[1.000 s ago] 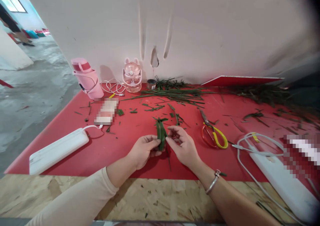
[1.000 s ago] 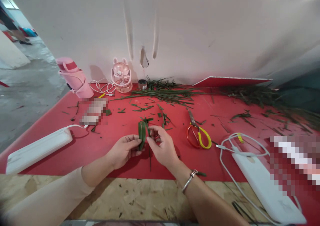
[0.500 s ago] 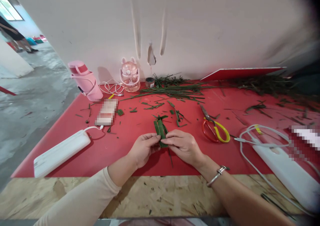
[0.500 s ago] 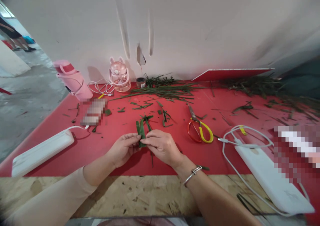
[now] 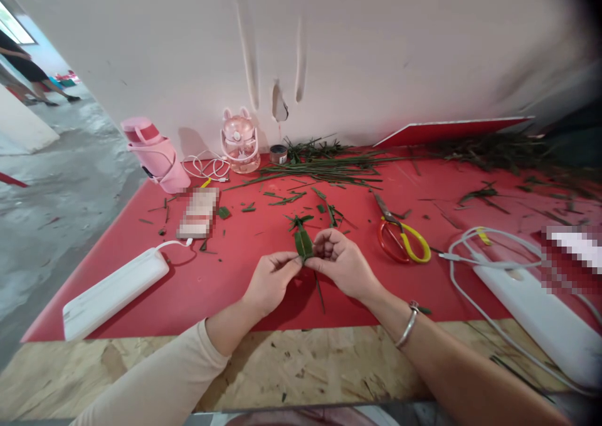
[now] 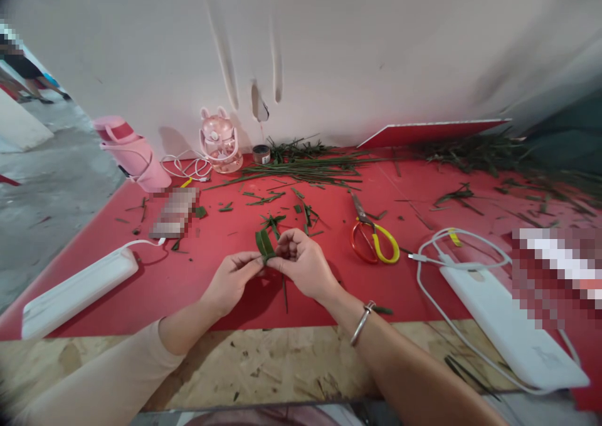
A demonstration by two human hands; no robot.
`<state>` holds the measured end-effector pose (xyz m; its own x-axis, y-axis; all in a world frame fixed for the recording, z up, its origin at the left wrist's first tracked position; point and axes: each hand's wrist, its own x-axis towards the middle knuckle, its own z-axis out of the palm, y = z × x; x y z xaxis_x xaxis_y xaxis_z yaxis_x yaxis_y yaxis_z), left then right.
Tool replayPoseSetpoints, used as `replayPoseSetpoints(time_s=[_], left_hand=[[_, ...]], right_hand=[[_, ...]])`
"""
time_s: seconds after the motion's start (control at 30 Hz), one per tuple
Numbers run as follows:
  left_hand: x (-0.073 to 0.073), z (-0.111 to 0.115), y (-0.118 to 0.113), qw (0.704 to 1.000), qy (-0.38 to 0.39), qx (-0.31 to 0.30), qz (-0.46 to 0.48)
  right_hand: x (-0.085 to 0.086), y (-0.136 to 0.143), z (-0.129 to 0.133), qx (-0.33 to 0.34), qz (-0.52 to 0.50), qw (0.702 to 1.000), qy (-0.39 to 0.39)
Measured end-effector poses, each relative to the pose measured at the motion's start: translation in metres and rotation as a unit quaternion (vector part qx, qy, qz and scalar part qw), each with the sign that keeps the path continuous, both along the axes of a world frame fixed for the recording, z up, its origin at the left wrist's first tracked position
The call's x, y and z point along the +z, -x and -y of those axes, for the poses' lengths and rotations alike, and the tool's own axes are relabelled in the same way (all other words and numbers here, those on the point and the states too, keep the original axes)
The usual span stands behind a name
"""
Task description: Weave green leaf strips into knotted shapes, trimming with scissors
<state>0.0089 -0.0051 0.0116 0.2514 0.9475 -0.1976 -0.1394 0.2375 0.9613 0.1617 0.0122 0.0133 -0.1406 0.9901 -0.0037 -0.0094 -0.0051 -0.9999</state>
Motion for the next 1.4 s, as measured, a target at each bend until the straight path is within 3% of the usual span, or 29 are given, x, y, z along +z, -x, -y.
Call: replayPoseSetpoints(time_s=[0.17,0.23,0.33,0.4,0.5,0.63,0.8,1.0,1.1,1.23,1.4], left_hand=[[0.002,0.000,0.000,0.999,-0.045,-0.001,-0.015],[0.002,-0.002,-0.001,1.000,-0.007,-0.004,0.012],[0.001,-0.003,-0.002,0.990,0.103,0.013,0.097],[0.001,-0.003,-0.002,0.979,0.150,0.029,0.132],[0.003,-0.004,0.000,0.971,0.188,0.034,0.142],[0.003,-0.004,0.001,0.967,0.204,0.028,0.150],[0.000,-0.003,-0.001,0.975,0.153,0.023,0.159],[0.005,0.001,-0.004,0.996,0.049,0.037,0.070],[0.005,0.000,-0.005,0.990,0.066,0.056,0.107],[0.002,-0.002,-0.005,0.979,0.097,0.062,0.166],[0.004,-0.002,-0.004,0.996,-0.003,0.036,0.075]], right_hand=[[0.000,0.000,0.001,0.031,-0.007,0.999,0.022],[0.000,-0.002,0.002,0.035,0.002,0.999,0.010],[0.001,-0.006,0.003,0.060,0.059,0.993,-0.083],[0.003,-0.010,0.003,0.100,0.111,0.973,-0.173],[0.004,-0.015,0.001,0.129,0.159,0.938,-0.280],[0.003,-0.016,-0.001,0.128,0.189,0.913,-0.338],[0.004,-0.014,0.001,0.108,0.221,0.908,-0.340],[0.004,-0.008,0.005,0.079,0.225,0.919,-0.313],[0.002,-0.009,0.004,0.073,0.212,0.921,-0.320],[0.000,-0.012,0.002,0.049,0.235,0.905,-0.350],[0.000,-0.013,0.001,0.038,0.305,0.873,-0.379]])
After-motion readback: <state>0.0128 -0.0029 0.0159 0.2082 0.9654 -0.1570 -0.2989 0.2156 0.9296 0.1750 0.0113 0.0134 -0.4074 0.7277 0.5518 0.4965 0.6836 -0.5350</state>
